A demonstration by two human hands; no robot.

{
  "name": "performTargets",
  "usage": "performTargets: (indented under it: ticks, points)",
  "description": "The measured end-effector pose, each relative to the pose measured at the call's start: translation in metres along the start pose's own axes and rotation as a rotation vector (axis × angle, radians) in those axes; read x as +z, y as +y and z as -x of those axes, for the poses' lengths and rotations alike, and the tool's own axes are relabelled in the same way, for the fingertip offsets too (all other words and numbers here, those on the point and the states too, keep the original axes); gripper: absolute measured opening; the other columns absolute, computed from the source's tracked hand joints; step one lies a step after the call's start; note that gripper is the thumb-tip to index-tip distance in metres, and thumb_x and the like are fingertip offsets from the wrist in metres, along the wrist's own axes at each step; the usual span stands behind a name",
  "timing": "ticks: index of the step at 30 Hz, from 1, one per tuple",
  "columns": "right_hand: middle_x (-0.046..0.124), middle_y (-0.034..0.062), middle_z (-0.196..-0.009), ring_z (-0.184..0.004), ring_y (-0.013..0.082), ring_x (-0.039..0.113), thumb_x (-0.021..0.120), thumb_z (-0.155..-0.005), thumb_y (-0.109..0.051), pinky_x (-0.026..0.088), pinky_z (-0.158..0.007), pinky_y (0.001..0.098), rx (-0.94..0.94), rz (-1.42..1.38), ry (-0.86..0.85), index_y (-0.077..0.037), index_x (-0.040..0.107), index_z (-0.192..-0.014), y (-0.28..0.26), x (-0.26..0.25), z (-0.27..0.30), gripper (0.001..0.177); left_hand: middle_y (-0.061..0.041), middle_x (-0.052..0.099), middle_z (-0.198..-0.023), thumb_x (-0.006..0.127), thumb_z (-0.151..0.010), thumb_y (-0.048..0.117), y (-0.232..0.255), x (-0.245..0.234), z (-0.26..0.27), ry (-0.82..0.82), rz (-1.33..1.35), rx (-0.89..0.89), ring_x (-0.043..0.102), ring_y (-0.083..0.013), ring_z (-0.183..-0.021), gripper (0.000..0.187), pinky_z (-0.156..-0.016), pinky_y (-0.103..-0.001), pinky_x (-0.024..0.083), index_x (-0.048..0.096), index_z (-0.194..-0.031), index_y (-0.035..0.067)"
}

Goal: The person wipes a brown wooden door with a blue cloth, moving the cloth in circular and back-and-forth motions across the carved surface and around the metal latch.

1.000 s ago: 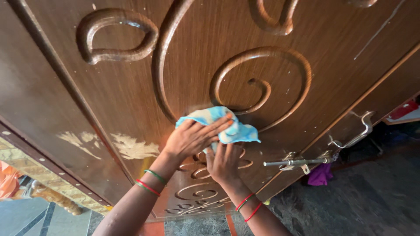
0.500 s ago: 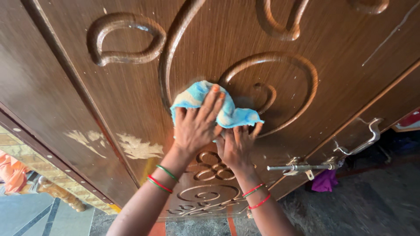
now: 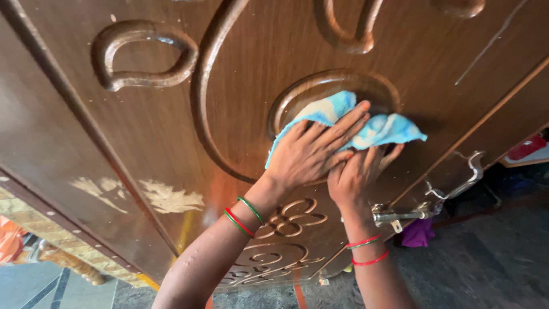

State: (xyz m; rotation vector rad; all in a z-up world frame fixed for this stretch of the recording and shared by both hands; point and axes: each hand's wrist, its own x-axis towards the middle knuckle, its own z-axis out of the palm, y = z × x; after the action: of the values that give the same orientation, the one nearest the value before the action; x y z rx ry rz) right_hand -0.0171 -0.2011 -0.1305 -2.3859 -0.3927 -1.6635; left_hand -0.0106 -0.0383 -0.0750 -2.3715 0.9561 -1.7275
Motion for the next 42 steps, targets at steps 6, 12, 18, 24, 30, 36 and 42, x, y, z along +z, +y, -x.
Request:
performTargets:
  ticks: [6,12,18,24,30,36,42]
  points:
    - [0.035,0.0282,-0.157,-0.151,0.0538,0.027,0.047,-0.108,-0.026,0.011,-0.122,0.0782,-0.033,0.017,0.004,0.009,0.04,-0.151,0.011,0.006,-0.003,0.056,0.013,0.027,-0.171,0.039,-0.118,0.043,0.009,0.005,-0.007,0.004,-0.089,-0.036,0.051,-0.0113,-0.097,0.054,-0.083,-0.029,0.041,0.031,-0.168,0.024]
    - [0.037,0.027,-0.154,-0.149,0.0511,0.031,0.05,-0.103,-0.028,0.012,-0.121,0.0791,0.028,0.017,-0.098,0.01,0.036,-0.153,0.008,0.017,0.062,0.064,0.013,0.03,-0.17,0.044,-0.112,0.04,0.037,0.019,0.048,-0.087,-0.009,-0.045,0.052,-0.0082,-0.093,0.057,-0.079,-0.028,0.041,0.032,-0.166,0.025]
    - [0.037,0.0269,-0.156,-0.151,0.0526,0.027,0.053,-0.1,-0.026,0.011,-0.119,0.0785,0.055,-0.009,-0.128,0.008,0.037,-0.152,0.001,0.02,0.098,0.065,0.013,0.03,-0.17,0.049,-0.107,0.036,0.05,0.022,0.068,-0.062,0.084,-0.047,0.055,-0.0065,-0.098,0.062,-0.081,-0.027,0.043,0.034,-0.166,0.025]
    - [0.031,0.033,-0.158,-0.152,0.0571,0.019,0.053,-0.103,-0.027,0.006,-0.118,0.081,0.053,0.01,-0.075,0.01,0.035,-0.154,0.012,0.014,0.037,0.066,0.013,0.031,-0.169,0.049,-0.109,0.043,0.016,0.002,0.017,-0.139,0.017,-0.034,0.053,-0.0074,-0.092,0.058,-0.079,-0.027,0.042,0.037,-0.164,0.028]
    - [0.032,0.0316,-0.158,-0.152,0.0571,0.016,0.051,-0.103,-0.026,0.004,-0.117,0.0817,0.022,0.088,-0.082,0.007,0.037,-0.153,0.011,0.007,-0.007,0.062,0.01,0.027,-0.171,0.046,-0.109,0.047,0.011,-0.003,-0.003,-0.033,-0.052,-0.145,0.053,-0.0122,-0.129,0.061,-0.097,-0.036,0.043,0.035,-0.165,0.029]
    - [0.035,0.0322,-0.156,-0.149,0.0558,0.025,0.05,-0.101,-0.024,0.009,-0.119,0.0801,0.005,0.051,-0.091,0.008,0.038,-0.151,0.005,0.016,0.043,0.061,0.011,0.031,-0.169,0.046,-0.109,0.049,0.04,0.025,0.05,-0.07,-0.089,-0.141,0.053,-0.0104,-0.117,0.059,-0.092,-0.034,0.044,0.036,-0.164,0.032]
    - [0.039,0.0311,-0.152,-0.146,0.0551,0.029,0.056,-0.093,-0.023,0.011,-0.116,0.0804,0.001,-0.028,-0.234,0.009,0.042,-0.146,0.002,0.017,0.107,0.063,0.012,0.035,-0.167,0.044,-0.108,0.047,0.066,0.043,0.103,-0.134,0.037,-0.11,0.055,-0.0077,-0.113,0.058,-0.084,-0.032,0.043,0.038,-0.162,0.03]
